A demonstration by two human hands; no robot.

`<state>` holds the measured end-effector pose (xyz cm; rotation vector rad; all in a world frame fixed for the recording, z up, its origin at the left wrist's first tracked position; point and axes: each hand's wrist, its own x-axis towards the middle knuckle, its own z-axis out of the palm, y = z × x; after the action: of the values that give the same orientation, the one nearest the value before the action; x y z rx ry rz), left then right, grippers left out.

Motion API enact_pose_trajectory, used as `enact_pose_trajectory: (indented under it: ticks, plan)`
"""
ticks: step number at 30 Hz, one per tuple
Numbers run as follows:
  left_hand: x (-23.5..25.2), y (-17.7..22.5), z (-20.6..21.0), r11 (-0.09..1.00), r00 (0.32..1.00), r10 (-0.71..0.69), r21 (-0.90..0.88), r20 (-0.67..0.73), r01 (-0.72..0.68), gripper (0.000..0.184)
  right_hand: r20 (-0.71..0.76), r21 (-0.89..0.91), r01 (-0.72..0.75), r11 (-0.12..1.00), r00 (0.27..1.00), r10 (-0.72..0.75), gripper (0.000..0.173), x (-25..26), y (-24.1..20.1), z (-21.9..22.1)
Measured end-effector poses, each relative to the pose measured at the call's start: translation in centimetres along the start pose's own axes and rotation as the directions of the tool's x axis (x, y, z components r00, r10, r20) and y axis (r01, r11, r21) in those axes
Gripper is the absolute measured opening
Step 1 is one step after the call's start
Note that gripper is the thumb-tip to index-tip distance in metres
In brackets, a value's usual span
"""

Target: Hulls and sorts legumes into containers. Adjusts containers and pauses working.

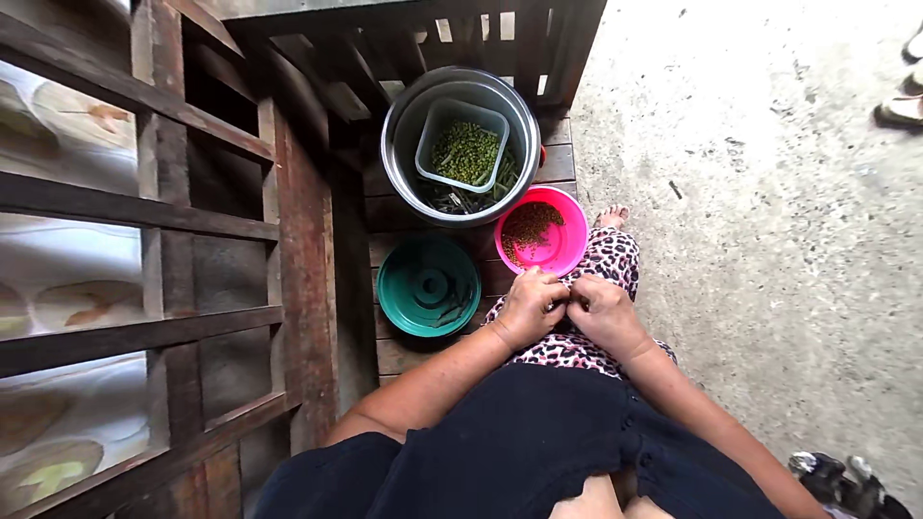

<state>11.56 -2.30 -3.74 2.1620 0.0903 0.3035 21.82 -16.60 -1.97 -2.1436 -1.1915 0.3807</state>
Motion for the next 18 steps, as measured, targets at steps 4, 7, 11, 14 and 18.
enact_pose_trajectory:
  ticks: [4,7,11,14,18]
  plan:
    - [-0.1,-0.9,-0.2,0.998,0.995,0.042,-0.043,-0.093,-0.046,0.007,0.168,0.485,-0.391,0.783,0.92,0.355,0.012,1.1,0.2,-0.1]
    - [-0.5,-1.1,-1.1,0.927,0.98,-0.156,-0.36,-0.125,0.102,0.006,0.343,0.667,-0.524,0.529,0.847,0.406,0.019,2.3,-0.5,-0.1]
    - [-1.4,-1.3,-2.7,0.573,0.866,-0.487,-0.791,-0.118,0.215,0.006,0.445,0.492,-0.482,0.725,0.855,0.266,0.019,4.9,-1.8,0.0]
    - [-2.8,-2.2,-4.0,0.662,0.876,-0.465,-0.708,-0.13,0.246,0.004,0.485,0.418,-0.445,0.792,0.846,0.219,0.019,6.9,-3.8,0.7]
    - [-4.4,-3.2,-5.5,0.714,0.858,-0.493,-0.631,-0.145,0.303,0.006,0.508,0.424,-0.469,0.775,0.831,0.225,0.019,7.9,-4.8,2.0]
